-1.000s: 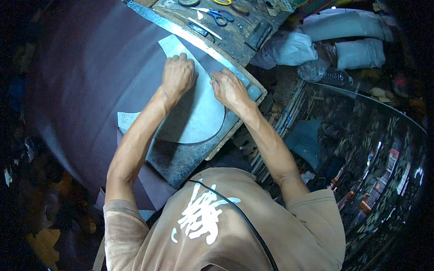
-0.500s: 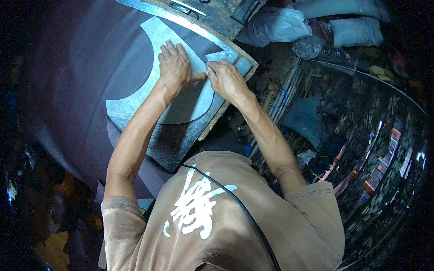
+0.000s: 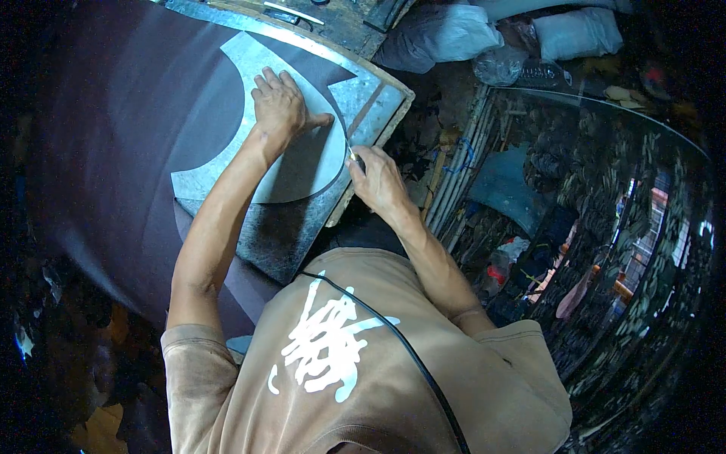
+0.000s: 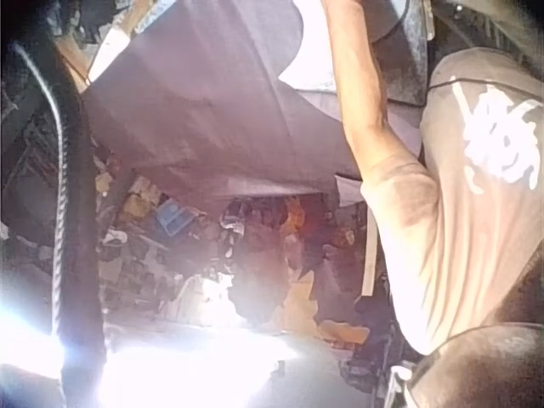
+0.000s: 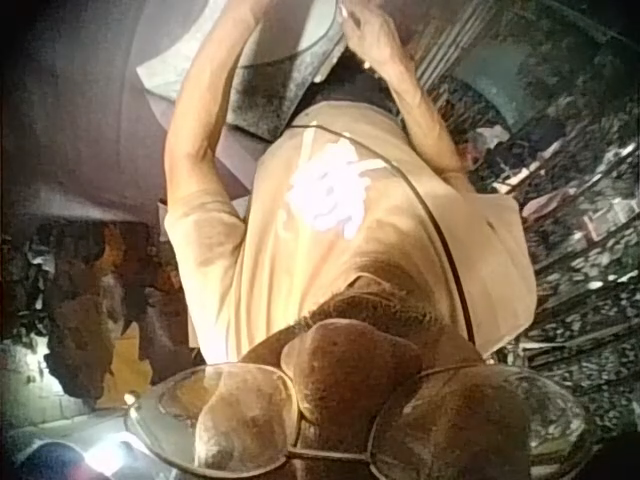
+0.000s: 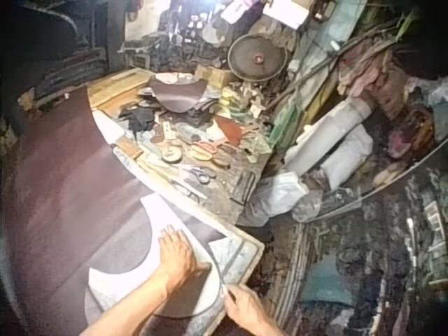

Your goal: Cutting a shoe pattern from a large piece of leather using a utility knife.

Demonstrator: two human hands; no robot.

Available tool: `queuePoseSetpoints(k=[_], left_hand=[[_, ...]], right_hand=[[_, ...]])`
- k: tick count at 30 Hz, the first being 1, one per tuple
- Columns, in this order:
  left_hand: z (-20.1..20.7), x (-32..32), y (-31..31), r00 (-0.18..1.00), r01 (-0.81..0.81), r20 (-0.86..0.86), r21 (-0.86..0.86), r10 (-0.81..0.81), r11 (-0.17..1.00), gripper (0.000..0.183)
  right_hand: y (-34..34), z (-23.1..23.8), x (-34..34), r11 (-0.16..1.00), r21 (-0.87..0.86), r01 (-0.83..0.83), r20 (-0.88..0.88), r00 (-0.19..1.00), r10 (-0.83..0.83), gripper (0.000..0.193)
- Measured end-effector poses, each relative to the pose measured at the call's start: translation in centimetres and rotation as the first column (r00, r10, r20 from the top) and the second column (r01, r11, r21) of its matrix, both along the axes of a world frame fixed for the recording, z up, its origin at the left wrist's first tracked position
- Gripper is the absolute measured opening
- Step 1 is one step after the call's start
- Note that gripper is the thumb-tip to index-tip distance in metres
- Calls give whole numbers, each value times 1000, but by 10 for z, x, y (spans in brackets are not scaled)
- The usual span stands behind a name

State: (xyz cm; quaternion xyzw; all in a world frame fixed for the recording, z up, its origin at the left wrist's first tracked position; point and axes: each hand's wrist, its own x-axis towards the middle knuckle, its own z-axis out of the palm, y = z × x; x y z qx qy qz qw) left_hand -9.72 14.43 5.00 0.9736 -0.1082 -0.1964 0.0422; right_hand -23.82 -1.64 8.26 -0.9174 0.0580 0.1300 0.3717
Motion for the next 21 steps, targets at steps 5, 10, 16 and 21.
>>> queuePoseSetpoints(k=[5,10,16,21], left_hand=[[8,6,-4,996,-20,-82,28,22,999,130],[5,-1,1,999,-40,-31,5,40,999,128],[-12,-22,1,981,-33,183,-155,62,987,114],[-22,-28,3,967,-47,233,-238,103,970,103]], right_hand=[[4,7,-11,999,9,30,-66,997,-30,27],[-9,17,4,991,79,109,-197,976,-92,27],[-14,-21,118,992,-121,-34,329,942,72,36],[-4,-20,168,975,-180,-127,133,979,152,42]])
